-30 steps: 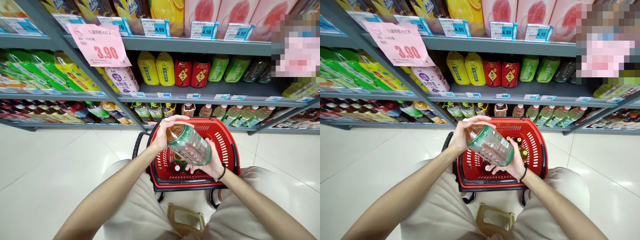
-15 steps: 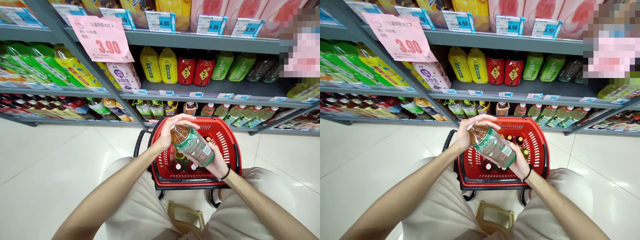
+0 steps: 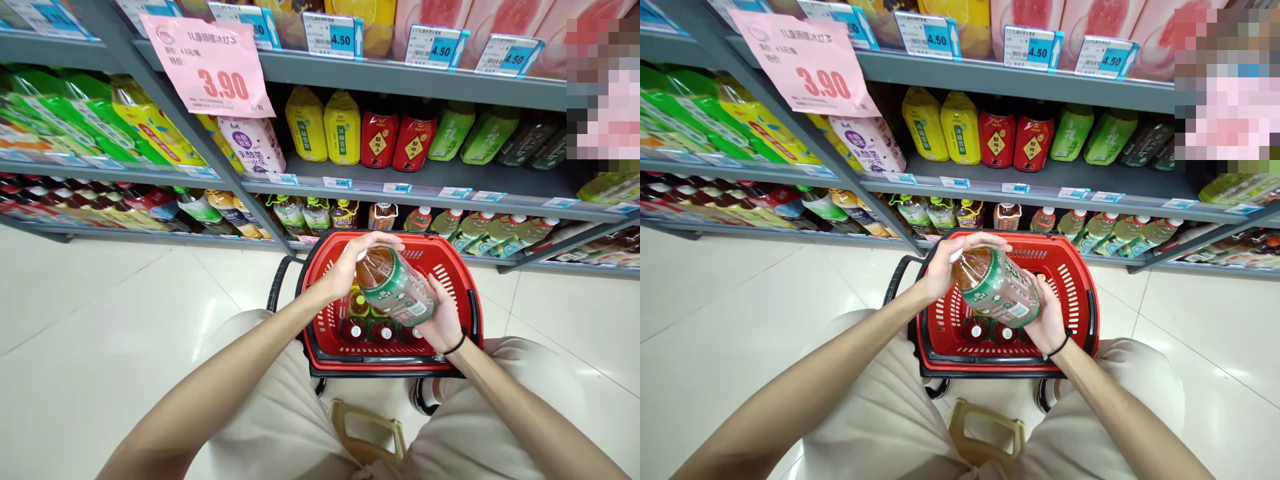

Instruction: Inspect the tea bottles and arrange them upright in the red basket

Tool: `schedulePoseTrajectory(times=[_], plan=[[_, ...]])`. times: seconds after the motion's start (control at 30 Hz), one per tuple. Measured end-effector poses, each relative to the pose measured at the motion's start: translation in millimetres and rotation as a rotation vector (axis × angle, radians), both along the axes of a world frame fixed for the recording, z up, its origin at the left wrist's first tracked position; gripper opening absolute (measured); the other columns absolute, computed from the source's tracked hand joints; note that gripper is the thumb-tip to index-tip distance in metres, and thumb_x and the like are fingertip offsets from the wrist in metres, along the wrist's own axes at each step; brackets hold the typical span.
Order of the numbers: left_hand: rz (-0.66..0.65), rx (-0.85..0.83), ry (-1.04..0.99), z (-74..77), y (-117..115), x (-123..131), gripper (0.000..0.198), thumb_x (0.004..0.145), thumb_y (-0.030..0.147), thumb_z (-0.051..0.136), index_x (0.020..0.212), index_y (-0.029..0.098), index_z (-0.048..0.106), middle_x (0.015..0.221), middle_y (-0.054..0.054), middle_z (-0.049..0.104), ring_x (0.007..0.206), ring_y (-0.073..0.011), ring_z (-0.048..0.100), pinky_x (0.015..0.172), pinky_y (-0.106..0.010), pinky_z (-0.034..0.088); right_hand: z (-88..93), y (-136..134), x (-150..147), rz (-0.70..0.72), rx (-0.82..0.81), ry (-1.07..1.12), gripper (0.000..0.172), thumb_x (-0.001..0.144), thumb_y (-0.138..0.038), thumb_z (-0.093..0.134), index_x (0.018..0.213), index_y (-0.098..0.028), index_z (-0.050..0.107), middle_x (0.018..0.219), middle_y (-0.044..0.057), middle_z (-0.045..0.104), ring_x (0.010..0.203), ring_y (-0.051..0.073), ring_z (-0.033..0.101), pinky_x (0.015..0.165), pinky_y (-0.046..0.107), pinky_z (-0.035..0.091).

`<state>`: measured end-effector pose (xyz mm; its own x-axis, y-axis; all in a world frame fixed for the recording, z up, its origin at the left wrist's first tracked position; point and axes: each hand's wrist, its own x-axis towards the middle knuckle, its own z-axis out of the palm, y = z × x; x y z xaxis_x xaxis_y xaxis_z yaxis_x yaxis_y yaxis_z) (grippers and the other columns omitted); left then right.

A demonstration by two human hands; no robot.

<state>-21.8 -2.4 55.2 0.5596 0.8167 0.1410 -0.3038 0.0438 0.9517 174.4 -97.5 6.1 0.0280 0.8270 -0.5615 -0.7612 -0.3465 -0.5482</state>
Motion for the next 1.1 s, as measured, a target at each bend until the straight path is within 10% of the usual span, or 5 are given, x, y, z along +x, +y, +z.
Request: schedulePoseTrajectory(times=[0.77, 1.1], plan=[[0.035, -0.279, 0.054, -13.1, -2.9, 4.2, 0.068, 0.089, 0.072, 0.059, 0.125, 0.019, 0.080, 0.135, -0.011, 0.077, 0.137, -0.0417, 0.061, 0.121, -0.055, 0.041, 16.5, 10.5, 21.9, -0.091, 0.151, -0.163, 0.026, 0.097, -0.035, 0.061, 0.114, -0.028, 0.079, 0.124, 0.001, 0.081, 0.131, 0.028, 0.070, 0.111, 0.048, 0.059], [-0.090, -0.369, 0.301, -4.9, 4.3, -8.0, 0.069, 0.093, 0.070, 0.062, 0.140, 0.020, 0.069, 0.155, -0.019, 0.060, 0.126, -0.0433, 0.067, 0.078, -0.054, 0.070, 7.4, 13.7, 33.5, -0.117, 0.271, -0.344, 0.027, 0.093, -0.044, 0.070, 0.115, -0.030, 0.077, 0.124, 0.000, 0.078, 0.123, 0.027, 0.070, 0.108, 0.045, 0.056]])
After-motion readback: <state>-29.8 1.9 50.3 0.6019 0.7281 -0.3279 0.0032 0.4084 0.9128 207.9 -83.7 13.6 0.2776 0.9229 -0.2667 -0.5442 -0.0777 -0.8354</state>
